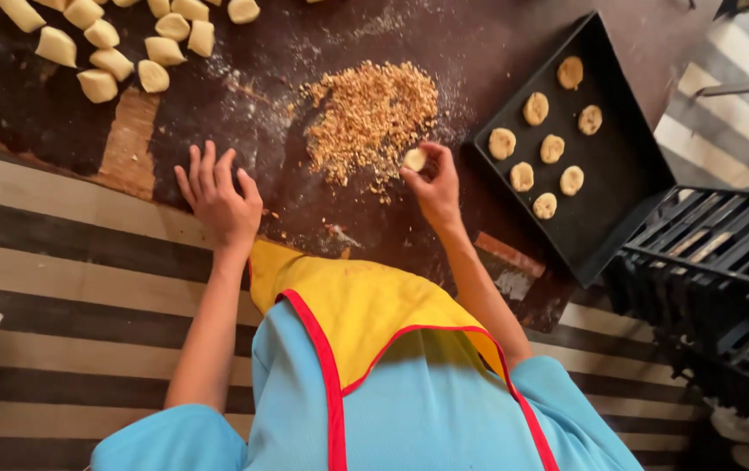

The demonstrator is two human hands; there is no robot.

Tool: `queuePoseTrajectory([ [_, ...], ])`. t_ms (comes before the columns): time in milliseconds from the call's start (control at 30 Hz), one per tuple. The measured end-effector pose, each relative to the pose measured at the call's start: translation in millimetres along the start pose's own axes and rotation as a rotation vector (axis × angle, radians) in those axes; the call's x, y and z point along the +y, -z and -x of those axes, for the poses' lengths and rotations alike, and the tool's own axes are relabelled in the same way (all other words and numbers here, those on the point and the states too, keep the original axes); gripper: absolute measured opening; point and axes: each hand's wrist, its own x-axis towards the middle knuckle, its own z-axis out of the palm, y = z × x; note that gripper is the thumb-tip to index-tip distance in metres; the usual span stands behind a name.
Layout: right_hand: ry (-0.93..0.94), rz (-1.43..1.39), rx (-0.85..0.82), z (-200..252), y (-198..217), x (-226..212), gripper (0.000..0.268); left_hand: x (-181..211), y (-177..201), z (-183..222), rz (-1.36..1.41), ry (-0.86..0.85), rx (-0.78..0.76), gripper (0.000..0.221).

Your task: The person picks up small dough pieces from the table, presses them flat by hand, dips the flattened dough into a pile of crushed nut topping, and places the coated dough pieces onto a black baking tray, filling the tray row by row. At the end the person carries the filled tray away and starts a new tray.

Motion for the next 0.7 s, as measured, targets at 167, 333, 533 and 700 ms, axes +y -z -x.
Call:
queuePoseTrajectory([
  [167, 0.485, 0.664, 0.094, -2.1, -43.9, -27.3, 0.052, 1.3, -1.8, -1.5, -0.012, -0.003, 0.001, 0.030],
  [333, 0.479, 0.835, 0.123, 22.6, -15.8, -6.5, 0.037, -2.6, -6.0, -1.0, -0.015, -0.011, 0.022, 0.030],
  [533, 0.331, 0.923, 0.156, 76.1, 21.1, 2.2, 0.035, -2.4, -8.1, 4.1, -0.012, 0.002, -0.005, 0.031],
  [700, 0.315, 0.968, 0.154, 60.3, 15.9, -10.3, 0.040, -2.0, -3.8, 1.1, -0.005, -0.008, -0.037, 0.031],
])
